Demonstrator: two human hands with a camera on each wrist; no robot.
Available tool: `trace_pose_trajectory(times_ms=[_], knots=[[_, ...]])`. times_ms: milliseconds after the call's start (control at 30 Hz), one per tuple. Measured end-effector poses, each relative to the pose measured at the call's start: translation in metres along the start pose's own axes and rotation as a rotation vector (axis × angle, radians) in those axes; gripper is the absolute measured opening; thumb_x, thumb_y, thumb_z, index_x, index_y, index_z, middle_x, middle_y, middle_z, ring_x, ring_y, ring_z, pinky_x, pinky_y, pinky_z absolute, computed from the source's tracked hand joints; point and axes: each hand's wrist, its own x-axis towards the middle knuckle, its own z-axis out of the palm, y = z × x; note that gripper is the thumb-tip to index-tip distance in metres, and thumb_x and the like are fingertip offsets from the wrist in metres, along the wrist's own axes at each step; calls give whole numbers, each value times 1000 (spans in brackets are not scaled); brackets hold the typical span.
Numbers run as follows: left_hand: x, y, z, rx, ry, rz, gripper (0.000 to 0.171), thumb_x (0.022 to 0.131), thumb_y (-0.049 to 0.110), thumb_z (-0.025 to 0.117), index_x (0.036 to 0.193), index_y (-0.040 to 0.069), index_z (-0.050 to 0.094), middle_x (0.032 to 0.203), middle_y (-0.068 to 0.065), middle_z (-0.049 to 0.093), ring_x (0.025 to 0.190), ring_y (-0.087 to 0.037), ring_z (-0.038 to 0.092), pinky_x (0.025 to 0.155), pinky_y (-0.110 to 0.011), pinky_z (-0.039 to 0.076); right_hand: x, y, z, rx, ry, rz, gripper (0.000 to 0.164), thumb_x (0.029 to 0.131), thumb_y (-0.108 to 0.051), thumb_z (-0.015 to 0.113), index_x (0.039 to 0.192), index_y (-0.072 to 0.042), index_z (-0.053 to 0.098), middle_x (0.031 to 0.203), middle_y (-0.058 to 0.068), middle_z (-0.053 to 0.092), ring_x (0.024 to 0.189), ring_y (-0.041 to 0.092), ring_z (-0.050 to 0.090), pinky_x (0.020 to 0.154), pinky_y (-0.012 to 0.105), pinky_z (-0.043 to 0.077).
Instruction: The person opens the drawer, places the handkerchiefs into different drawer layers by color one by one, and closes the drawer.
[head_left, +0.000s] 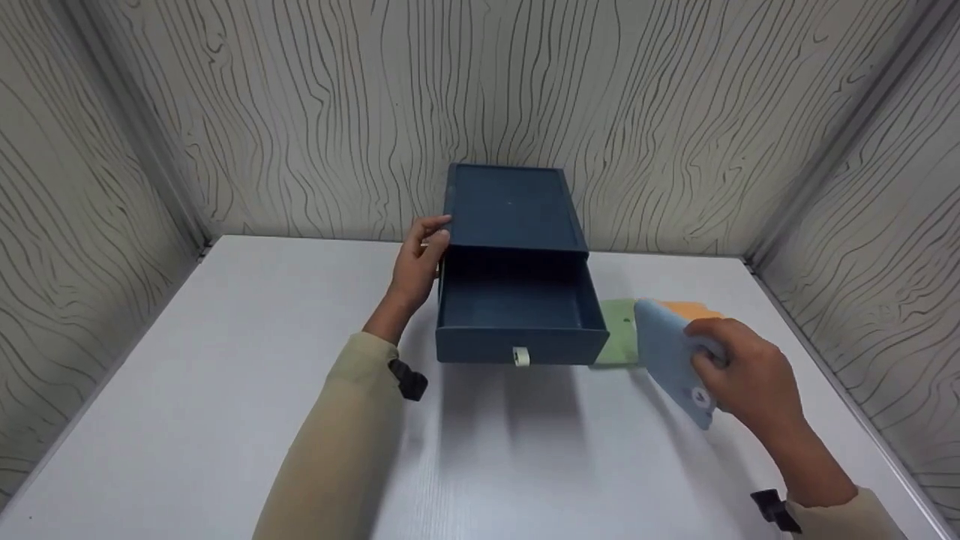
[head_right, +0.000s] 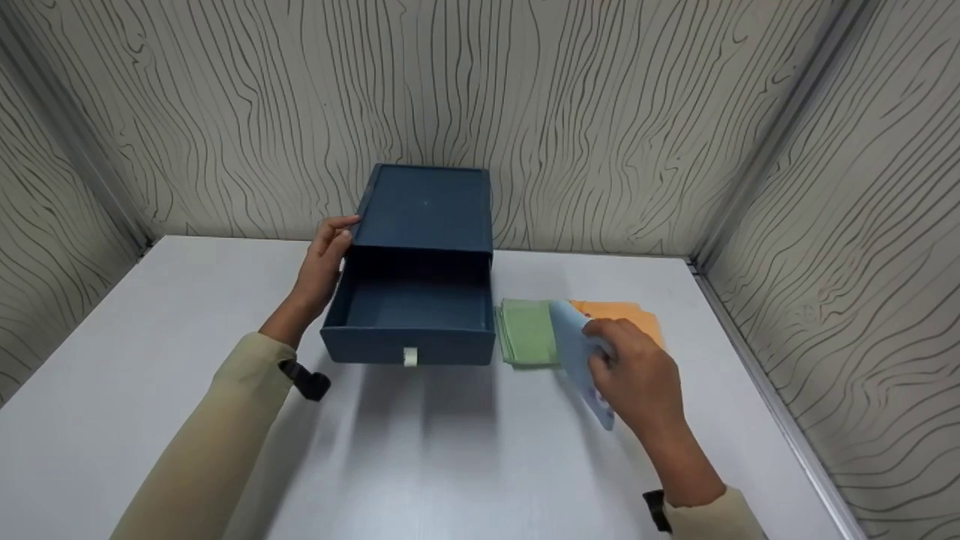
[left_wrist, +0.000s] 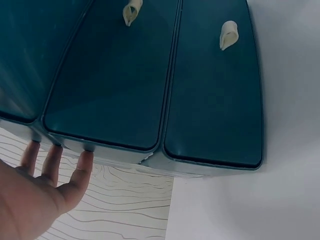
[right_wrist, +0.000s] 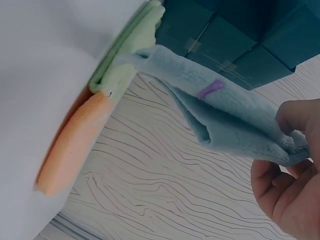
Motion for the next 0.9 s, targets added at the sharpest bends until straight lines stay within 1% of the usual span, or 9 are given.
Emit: trace_pose_trajectory(times_ms=[100, 167, 200, 267, 400, 433, 533, 733, 900], knots=[[1, 2, -1, -27, -16, -32, 38, 101, 30, 47, 137, 17, 48, 141, -10, 41, 105, -25, 51, 86, -48, 50, 4, -4, -1, 16, 33, 21, 31, 71, 8, 67, 97, -10, 69, 99, 11, 71, 79, 28, 69, 64, 14, 45], [1, 4, -2, -49, -35, -57, 39, 101, 30, 47, 137, 16, 47, 145, -10, 38, 110, -26, 51, 90, -52, 49, 7, -7, -1, 39, 59, 40, 31, 71, 7, 67, 97, -10, 69, 98, 10, 72, 75, 26, 67, 63, 5, 37], [-1, 10, -2, -53, -46, -71, 39, 101, 29, 46, 137, 15, 46, 147, -11, 36, 112, -27, 51, 92, -54, 48, 8, -9, -1, 51, 73, 49, 31, 71, 6, 66, 97, -10, 70, 98, 10, 72, 74, 26, 66, 63, 3, 34], [-1, 14, -3, -57, -66, -91, 40, 101, 30, 46, 138, 15, 45, 150, -10, 33, 116, -28, 51, 94, -56, 46, 10, -11, 1, 65, 104, 59, 31, 71, 6, 66, 96, -11, 71, 97, 9, 72, 71, 23, 64, 62, 3, 33], [-1, 18, -4, -38, -86, -117, 37, 101, 29, 46, 136, 17, 46, 151, -7, 34, 118, -28, 53, 93, -54, 48, 15, -17, 3, 95, 150, 78, 29, 71, 5, 65, 95, -11, 72, 96, 7, 73, 71, 16, 62, 60, 4, 35], [1, 14, -4, -38, -90, -120, 37, 101, 30, 46, 136, 19, 46, 151, -4, 34, 118, -28, 53, 93, -53, 48, 17, -19, 4, 100, 157, 82, 29, 71, 5, 65, 95, -11, 72, 96, 7, 73, 71, 15, 61, 59, 5, 35], [2, 15, -7, -30, -104, -134, 37, 101, 32, 48, 136, 22, 48, 150, -2, 35, 121, -28, 53, 94, -53, 47, 21, -23, 4, 119, 170, 89, 28, 72, 5, 65, 95, -10, 72, 95, 8, 72, 72, 11, 60, 58, 5, 35], [2, 16, -9, -28, -125, -153, 38, 100, 34, 49, 136, 23, 48, 150, -1, 34, 126, -30, 50, 98, -58, 43, 29, -33, 2, 167, 215, 81, 27, 73, 6, 65, 95, -8, 72, 93, 10, 72, 68, -7, 47, 51, 9, 33], [2, 14, -8, -36, -119, -150, 38, 100, 33, 49, 136, 22, 48, 151, 0, 34, 125, -29, 51, 99, -58, 43, 38, -41, -3, 192, 246, 69, 27, 73, 7, 64, 95, -7, 72, 91, 10, 71, 68, -9, 46, 49, 10, 32]])
